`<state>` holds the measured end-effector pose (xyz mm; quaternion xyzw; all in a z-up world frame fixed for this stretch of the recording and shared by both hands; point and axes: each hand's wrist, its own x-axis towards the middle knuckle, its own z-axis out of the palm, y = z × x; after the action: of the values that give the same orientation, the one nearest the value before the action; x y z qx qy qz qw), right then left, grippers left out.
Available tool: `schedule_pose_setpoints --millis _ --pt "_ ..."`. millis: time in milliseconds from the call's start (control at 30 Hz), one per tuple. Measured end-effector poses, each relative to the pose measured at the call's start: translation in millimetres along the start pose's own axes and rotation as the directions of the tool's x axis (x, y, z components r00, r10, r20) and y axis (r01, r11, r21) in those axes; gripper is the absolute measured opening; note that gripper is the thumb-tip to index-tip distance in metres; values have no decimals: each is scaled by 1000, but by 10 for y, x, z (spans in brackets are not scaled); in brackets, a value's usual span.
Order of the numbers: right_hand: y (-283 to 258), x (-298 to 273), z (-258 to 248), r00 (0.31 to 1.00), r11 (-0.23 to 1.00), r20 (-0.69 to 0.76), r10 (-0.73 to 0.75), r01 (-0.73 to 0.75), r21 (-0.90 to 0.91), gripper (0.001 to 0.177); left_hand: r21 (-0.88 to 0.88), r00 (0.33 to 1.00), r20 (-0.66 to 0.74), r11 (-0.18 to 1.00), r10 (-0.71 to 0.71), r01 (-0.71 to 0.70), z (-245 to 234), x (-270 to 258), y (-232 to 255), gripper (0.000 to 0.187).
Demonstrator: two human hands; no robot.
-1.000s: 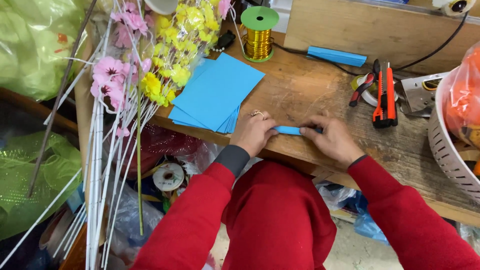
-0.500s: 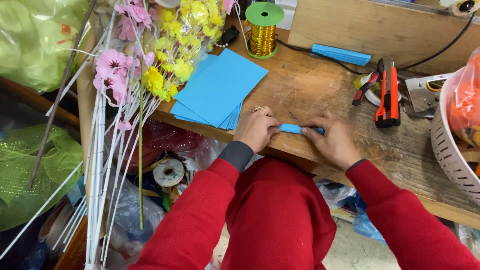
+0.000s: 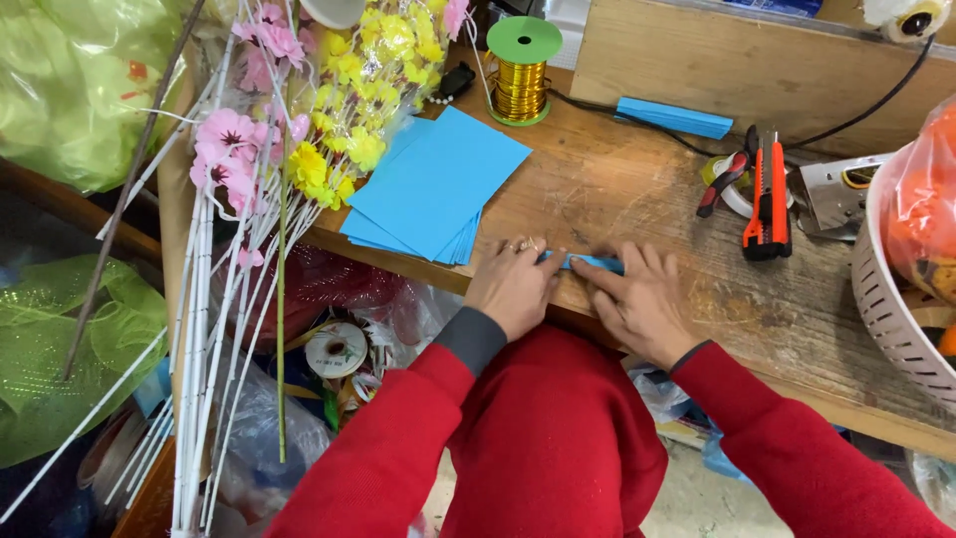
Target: Folding rectangular blue paper sheets into smaller strips at a workbench
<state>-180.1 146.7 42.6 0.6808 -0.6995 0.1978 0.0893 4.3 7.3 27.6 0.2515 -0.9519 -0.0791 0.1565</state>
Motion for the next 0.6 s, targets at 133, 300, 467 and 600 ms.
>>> schedule_pose_setpoints --millis 133,300,467,600 --pt "-37 -13 66 997 996 -41 -60 58 -61 35 43 995 -7 994 104 -104 -92 -192 77 52" --pt "-120 13 41 991 976 -56 -119 106 -189 32 55 993 71 994 90 -94 -295 -163 169 56" --pt "-42 -30 -109 980 960 -113 -163 131 -248 26 55 989 109 993 100 -106 -356 -173 138 56" --pt "212 -170 -206 978 950 -94 -187 155 -270 27 56 989 107 993 101 -107 -363 -178 125 55"
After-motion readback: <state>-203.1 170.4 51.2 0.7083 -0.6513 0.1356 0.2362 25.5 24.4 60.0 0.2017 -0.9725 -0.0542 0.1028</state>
